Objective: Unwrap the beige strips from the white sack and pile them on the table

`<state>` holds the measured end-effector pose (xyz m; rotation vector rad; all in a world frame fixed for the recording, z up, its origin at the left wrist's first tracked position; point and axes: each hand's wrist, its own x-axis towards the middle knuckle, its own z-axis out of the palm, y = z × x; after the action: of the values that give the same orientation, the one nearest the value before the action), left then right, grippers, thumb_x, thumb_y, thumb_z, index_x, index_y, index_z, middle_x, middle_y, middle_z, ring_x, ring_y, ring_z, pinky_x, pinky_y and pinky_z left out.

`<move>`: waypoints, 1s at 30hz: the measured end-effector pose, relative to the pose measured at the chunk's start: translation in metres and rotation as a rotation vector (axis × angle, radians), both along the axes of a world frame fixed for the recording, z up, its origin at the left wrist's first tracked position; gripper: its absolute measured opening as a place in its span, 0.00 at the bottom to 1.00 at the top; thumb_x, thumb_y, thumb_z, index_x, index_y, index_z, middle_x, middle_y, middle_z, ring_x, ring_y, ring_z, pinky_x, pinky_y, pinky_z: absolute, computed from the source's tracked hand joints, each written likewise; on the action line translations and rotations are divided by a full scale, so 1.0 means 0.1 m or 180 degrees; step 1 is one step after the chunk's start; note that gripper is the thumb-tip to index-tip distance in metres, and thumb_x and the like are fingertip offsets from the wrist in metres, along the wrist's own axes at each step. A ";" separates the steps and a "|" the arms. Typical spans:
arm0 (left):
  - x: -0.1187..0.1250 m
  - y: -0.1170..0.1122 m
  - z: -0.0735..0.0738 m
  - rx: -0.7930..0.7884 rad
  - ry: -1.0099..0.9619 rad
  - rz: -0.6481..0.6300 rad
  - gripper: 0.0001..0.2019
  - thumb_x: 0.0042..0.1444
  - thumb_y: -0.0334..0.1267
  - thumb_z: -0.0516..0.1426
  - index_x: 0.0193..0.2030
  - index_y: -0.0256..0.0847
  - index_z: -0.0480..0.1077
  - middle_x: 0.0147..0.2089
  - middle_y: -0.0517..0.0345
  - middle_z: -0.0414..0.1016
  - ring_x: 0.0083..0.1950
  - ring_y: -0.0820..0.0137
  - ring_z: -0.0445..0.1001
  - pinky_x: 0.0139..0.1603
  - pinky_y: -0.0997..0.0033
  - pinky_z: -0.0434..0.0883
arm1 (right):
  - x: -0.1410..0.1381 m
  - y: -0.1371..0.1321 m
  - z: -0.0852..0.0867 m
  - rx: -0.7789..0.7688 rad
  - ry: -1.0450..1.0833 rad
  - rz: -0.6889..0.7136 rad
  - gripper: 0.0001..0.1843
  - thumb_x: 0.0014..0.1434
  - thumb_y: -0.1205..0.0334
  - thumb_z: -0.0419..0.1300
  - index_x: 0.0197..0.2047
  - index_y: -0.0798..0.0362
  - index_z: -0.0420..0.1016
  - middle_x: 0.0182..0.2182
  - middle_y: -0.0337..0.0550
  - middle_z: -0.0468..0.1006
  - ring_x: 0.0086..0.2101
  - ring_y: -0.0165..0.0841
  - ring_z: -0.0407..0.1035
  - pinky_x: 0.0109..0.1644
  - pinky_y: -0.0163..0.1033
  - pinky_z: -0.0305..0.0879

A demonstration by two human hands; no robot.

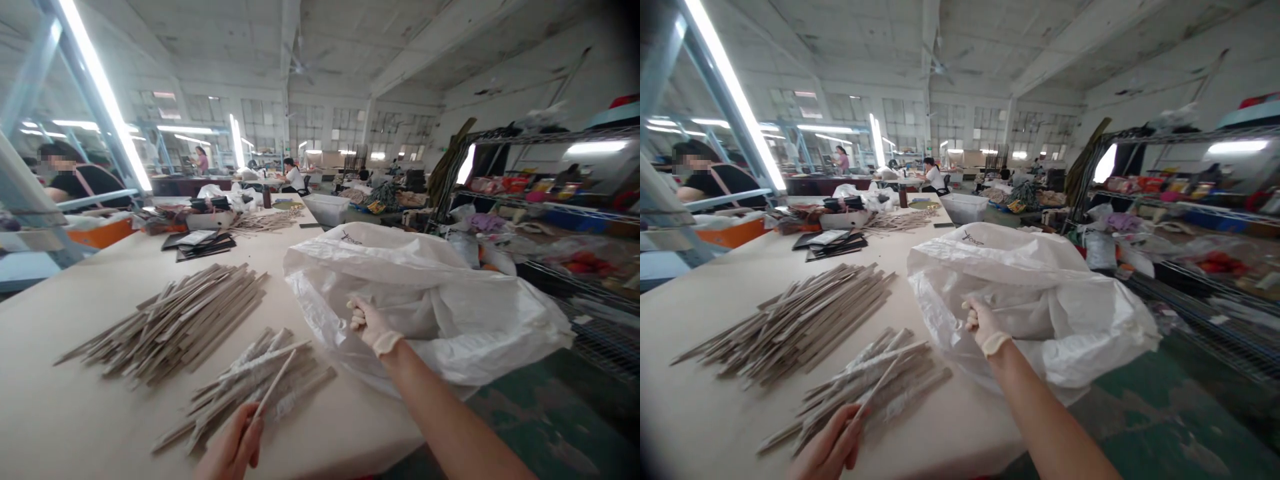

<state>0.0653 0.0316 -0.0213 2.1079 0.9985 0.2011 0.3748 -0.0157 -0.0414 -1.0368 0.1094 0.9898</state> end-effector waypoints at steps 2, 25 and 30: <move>0.13 -0.06 0.08 -0.0536 -0.0150 0.0000 0.19 0.57 0.53 0.43 0.37 0.41 0.64 0.20 0.66 0.65 0.15 0.77 0.60 0.19 0.78 0.61 | -0.24 -0.12 0.02 0.0239 -0.0013 0.0040 0.18 0.54 0.57 0.59 0.17 0.56 0.62 0.08 0.23 0.46 0.11 0.17 0.39 0.14 0.25 0.44; 0.37 0.05 0.19 -0.1211 0.0297 -0.0492 0.16 0.57 0.47 0.44 0.39 0.37 0.63 0.24 0.63 0.67 0.21 0.77 0.66 0.23 0.77 0.61 | -1.25 -0.37 -0.19 0.0245 -0.2016 0.1505 0.23 0.49 0.41 0.56 0.21 0.53 0.63 0.13 0.31 0.59 0.16 0.24 0.52 0.20 0.33 0.48; 0.24 0.07 0.22 -0.1213 0.0119 -0.0155 0.22 0.55 0.50 0.46 0.51 0.37 0.57 0.20 0.69 0.58 0.18 0.77 0.56 0.18 0.79 0.54 | -1.44 -0.38 -0.22 0.0113 -0.2259 0.1326 0.22 0.51 0.42 0.55 0.22 0.54 0.64 0.15 0.32 0.59 0.18 0.24 0.54 0.22 0.32 0.51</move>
<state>0.0892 0.0390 0.0012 1.7897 0.9238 -0.0513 0.2308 -0.0537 -0.0635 -1.3517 -0.7295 0.9298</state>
